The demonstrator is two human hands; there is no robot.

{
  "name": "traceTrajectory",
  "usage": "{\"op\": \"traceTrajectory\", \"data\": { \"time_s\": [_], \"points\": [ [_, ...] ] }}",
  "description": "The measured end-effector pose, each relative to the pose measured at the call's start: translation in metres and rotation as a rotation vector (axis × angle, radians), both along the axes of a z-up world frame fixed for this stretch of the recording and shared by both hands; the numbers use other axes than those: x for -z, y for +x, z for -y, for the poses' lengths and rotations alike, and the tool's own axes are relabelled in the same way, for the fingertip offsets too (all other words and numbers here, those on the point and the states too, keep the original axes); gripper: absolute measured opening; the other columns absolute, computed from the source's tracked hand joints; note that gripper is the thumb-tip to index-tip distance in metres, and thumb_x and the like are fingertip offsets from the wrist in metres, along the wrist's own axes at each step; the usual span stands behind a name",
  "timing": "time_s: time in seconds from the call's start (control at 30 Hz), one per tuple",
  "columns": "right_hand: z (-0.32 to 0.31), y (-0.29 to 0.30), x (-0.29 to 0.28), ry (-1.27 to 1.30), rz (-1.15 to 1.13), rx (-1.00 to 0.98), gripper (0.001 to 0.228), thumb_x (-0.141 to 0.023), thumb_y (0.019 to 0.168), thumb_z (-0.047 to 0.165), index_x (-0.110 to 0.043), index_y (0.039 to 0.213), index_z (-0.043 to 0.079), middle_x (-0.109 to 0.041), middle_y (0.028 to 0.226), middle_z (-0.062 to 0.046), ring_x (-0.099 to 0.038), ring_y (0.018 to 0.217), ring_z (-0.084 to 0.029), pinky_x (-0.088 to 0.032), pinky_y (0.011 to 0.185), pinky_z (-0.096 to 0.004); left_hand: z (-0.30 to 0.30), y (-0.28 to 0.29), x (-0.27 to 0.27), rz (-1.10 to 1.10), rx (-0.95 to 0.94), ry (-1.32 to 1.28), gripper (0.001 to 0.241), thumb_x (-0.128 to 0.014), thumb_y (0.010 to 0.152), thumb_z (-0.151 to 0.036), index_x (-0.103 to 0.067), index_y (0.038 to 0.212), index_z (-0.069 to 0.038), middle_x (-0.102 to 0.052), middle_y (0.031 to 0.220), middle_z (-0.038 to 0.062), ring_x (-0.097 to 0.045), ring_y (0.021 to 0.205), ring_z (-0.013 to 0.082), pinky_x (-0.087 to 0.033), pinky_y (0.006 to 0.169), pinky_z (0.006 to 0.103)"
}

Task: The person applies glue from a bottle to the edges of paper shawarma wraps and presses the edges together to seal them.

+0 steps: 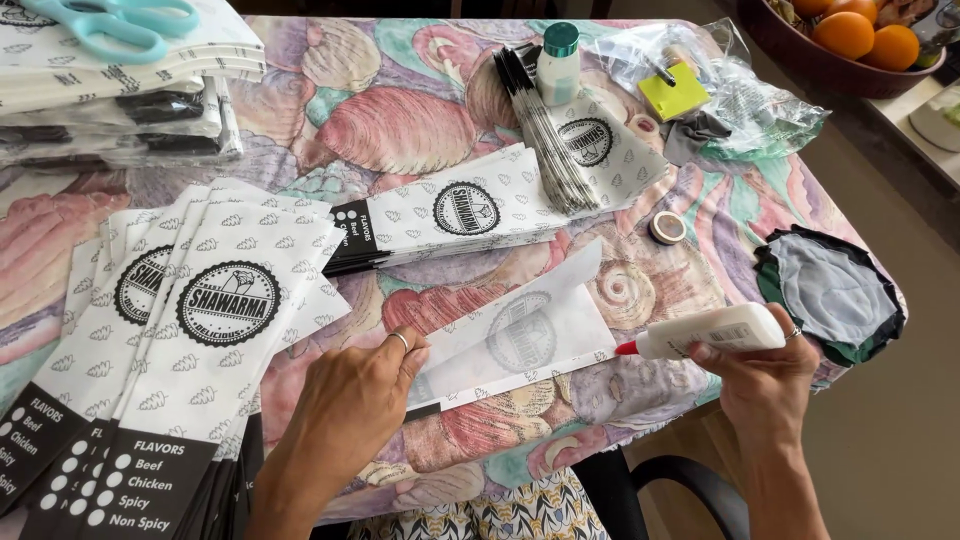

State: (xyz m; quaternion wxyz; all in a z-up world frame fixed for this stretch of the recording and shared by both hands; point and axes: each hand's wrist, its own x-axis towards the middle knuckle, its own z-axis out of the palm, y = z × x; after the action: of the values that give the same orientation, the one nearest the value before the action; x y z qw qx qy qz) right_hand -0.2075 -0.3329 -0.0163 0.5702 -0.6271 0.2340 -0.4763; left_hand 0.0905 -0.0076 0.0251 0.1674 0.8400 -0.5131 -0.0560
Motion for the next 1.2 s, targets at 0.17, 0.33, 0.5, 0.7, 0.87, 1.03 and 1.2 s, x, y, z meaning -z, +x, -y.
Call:
{"op": "traceTrajectory", "data": {
  "time_s": [0.17,0.33,0.5,0.7,0.87,1.03,1.2],
  "points": [
    [-0.028,0.019,0.005,0.049,0.003,-0.033,0.056,-0.091,0.056,0.004,-0.069,0.107,0.013,-0.073,0.099,-0.002,-0.07,0.095,-0.015,-0.068,0.08,-0.035,0.002,0.001,-0.006,-0.05,-0.006,-0.044,0.024,-0.056,0.106,-0.031,-0.058,0.09,-0.013,-0.066,0.063,0.008,-0.064,0.056,0.0334,-0.048,0.054,0.0493],
    [-0.074,0.054,0.013,0.113,0.006,-0.141,0.054,-0.092,0.055,0.002,-0.075,0.104,0.017,-0.076,0.104,-0.006,-0.07,0.099,-0.02,-0.067,0.083,-0.04,0.004,0.005,-0.017,-0.134,-0.004,-0.008,0.024,-0.056,0.107,-0.028,-0.057,0.088,-0.014,-0.065,0.061,0.007,-0.064,0.059,0.0312,-0.049,0.061,0.0488],
    [-0.14,0.105,-0.002,0.102,0.005,-0.269,0.04,-0.096,0.055,0.009,-0.073,0.089,0.007,-0.077,0.083,-0.006,-0.071,0.077,-0.018,-0.065,0.061,-0.032,0.009,0.013,-0.013,-0.188,0.005,-0.062,0.021,-0.059,0.105,-0.027,-0.061,0.091,-0.012,-0.072,0.075,0.013,-0.068,0.077,0.0414,-0.047,0.069,0.0538],
    [-0.195,0.149,-0.009,0.071,-0.052,-0.393,0.046,-0.097,0.059,0.019,-0.066,0.09,0.004,-0.073,0.077,-0.008,-0.066,0.067,-0.016,-0.058,0.046,-0.027,0.013,0.025,-0.018,-0.369,0.003,-0.064,0.018,-0.06,0.101,-0.027,-0.073,0.105,-0.015,-0.08,0.096,0.007,-0.076,0.081,0.0282,-0.054,0.067,0.0454],
    [-0.181,0.145,-0.013,0.18,0.007,-0.394,0.041,-0.095,0.059,0.01,-0.072,0.091,-0.001,-0.075,0.084,-0.009,-0.072,0.074,-0.019,-0.064,0.06,-0.032,0.006,0.024,-0.016,-0.415,0.023,0.006,0.017,-0.063,0.102,-0.026,-0.07,0.108,-0.012,-0.072,0.077,0.002,-0.062,0.057,0.0144,-0.052,0.054,0.0319],
    [-0.077,0.081,-0.029,0.291,0.073,-0.073,0.05,-0.069,0.088,0.009,-0.06,0.137,0.006,-0.068,0.126,-0.014,-0.066,0.119,-0.029,-0.058,0.106,-0.052,-0.013,-0.009,-0.023,-0.341,0.049,-0.008,0.047,-0.068,0.096,-0.043,-0.065,0.135,-0.017,-0.068,0.066,-0.002,-0.045,0.038,0.008,-0.054,0.045,0.0237],
    [-0.02,0.057,-0.075,0.09,-0.671,0.15,0.044,-0.064,0.103,0.014,-0.041,0.138,0.0,-0.07,0.111,-0.028,-0.069,0.095,-0.034,-0.057,0.081,-0.047,-0.023,-0.028,0.006,-0.051,0.185,-0.247,0.035,-0.078,0.085,-0.036,-0.08,0.119,-0.027,-0.054,0.148,0.018,-0.049,0.139,0.0351,-0.047,0.102,0.0519]
  ]
}}
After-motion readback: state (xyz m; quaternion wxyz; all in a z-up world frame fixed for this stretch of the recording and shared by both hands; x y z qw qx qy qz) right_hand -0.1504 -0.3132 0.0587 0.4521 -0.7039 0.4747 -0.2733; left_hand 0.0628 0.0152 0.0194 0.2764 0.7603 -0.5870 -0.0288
